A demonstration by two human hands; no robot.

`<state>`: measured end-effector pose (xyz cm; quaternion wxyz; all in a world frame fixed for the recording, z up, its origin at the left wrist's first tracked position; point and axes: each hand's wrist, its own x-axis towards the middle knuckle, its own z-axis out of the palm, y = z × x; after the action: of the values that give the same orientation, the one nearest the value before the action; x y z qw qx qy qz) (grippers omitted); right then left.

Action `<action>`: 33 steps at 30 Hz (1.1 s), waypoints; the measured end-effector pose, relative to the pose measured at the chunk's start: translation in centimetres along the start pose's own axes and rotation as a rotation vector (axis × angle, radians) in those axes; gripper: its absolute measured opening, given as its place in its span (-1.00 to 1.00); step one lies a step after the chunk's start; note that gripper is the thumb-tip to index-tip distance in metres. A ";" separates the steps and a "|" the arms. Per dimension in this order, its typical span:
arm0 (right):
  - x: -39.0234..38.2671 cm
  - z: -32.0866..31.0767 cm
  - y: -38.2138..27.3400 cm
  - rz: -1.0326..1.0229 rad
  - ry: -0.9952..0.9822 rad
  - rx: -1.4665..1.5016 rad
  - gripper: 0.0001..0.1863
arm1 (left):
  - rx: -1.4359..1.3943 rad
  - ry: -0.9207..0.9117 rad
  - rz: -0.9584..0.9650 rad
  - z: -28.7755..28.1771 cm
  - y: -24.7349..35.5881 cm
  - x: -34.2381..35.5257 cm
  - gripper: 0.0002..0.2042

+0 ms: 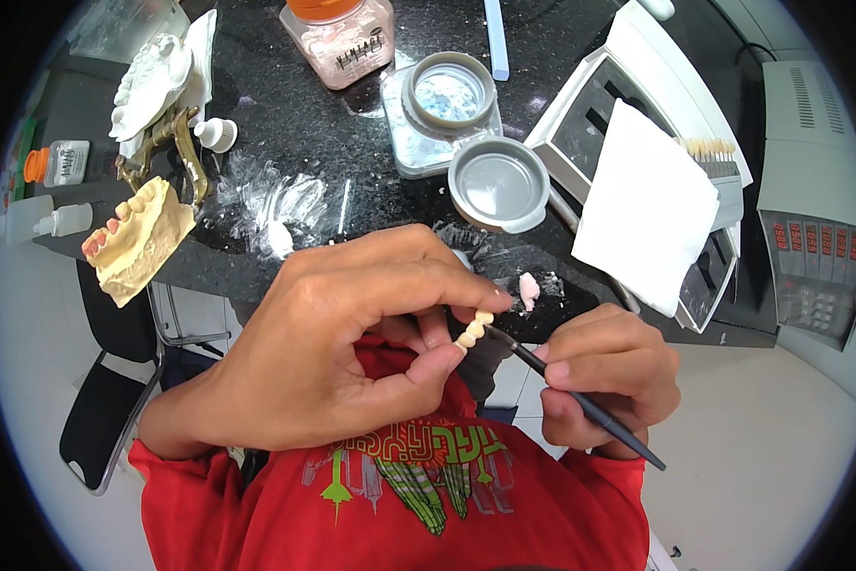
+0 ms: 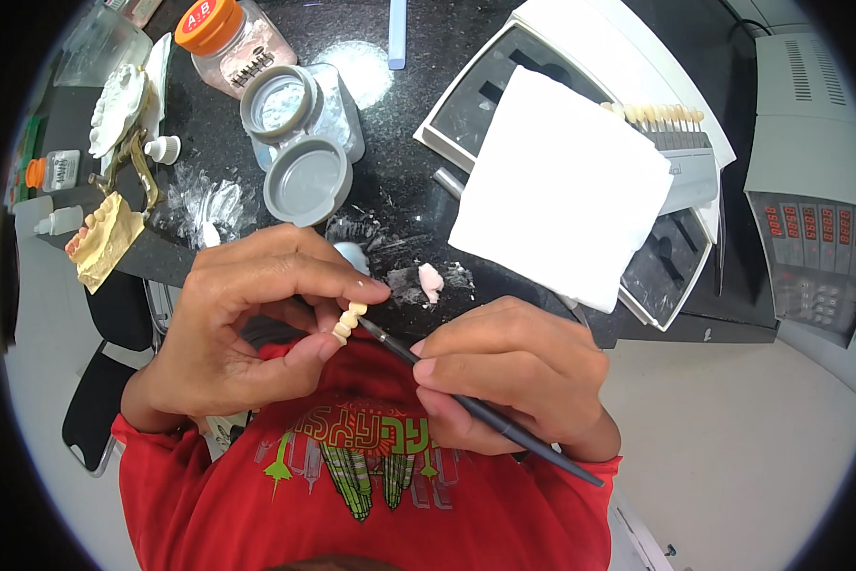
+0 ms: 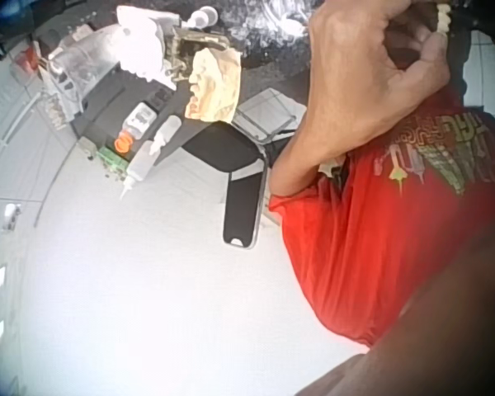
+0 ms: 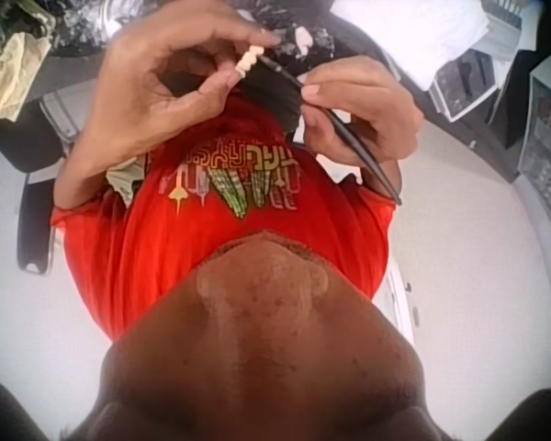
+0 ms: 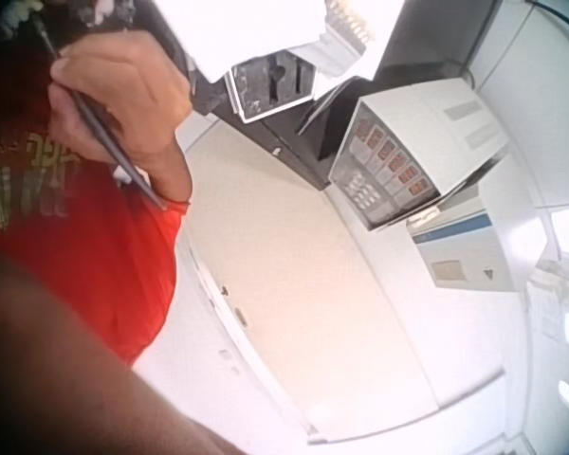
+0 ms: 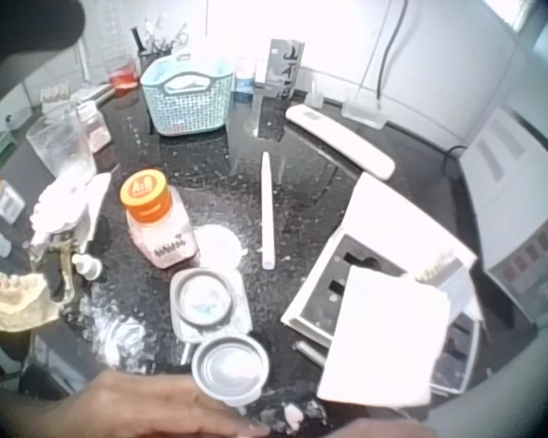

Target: The person applies a liquid and a paste to a dental bridge using a brush, wipes the bridge with a paper, and repeats the application across several teeth of the framework.

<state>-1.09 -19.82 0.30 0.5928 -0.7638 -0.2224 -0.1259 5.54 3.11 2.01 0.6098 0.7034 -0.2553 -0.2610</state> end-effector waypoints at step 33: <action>0.0 0.2 0.1 -0.011 -0.005 -0.011 -0.74 | -0.012 0.011 -0.009 0.1 0.0 -0.1 -0.64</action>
<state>-1.04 -19.66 0.20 0.5874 -0.7660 -0.2273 -0.1286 5.41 3.10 2.05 0.6141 0.7023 -0.2476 -0.2614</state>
